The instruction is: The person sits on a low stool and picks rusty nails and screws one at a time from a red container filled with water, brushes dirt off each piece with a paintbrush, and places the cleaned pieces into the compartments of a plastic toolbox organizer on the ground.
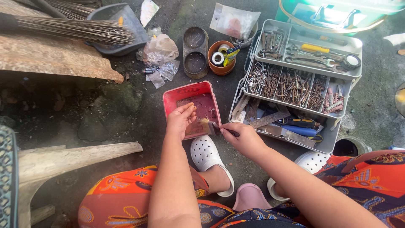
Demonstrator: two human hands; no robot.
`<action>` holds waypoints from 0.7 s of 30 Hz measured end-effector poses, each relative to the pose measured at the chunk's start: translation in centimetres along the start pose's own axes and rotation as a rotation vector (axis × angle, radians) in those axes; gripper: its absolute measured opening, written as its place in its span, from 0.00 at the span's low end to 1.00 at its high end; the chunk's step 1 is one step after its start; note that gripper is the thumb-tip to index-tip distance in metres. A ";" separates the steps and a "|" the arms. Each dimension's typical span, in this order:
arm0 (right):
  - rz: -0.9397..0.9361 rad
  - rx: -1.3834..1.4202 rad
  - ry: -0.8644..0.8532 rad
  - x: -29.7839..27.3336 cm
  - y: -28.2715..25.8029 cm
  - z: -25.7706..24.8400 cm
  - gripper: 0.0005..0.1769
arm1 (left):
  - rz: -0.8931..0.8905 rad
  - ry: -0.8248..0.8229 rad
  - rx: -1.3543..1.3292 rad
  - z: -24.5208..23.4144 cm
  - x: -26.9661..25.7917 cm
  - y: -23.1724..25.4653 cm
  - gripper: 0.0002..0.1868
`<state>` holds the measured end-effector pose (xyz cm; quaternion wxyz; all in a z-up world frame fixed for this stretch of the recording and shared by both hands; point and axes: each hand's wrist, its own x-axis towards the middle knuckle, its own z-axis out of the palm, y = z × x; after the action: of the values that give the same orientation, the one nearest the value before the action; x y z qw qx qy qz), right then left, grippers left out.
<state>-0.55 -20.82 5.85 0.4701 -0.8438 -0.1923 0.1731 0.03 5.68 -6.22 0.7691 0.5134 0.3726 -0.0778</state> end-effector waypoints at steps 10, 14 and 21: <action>0.008 0.088 0.008 -1.5 -0.5 -0.1 0.13 | 0.121 -0.027 0.085 0.4 -2.3 1.2 0.15; -0.043 0.254 0.195 -2.2 -1.4 -0.8 0.15 | 0.179 0.015 0.214 0.4 -2.8 0.9 0.15; 0.045 0.147 0.119 -2.8 -2.8 -1.9 0.14 | 0.112 -0.047 0.054 1.2 -3.6 0.8 0.14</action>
<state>-2.55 -22.19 9.54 0.5373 -0.8200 -0.1317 0.1469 -1.48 4.10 -3.05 0.7666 0.5521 0.3230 -0.0565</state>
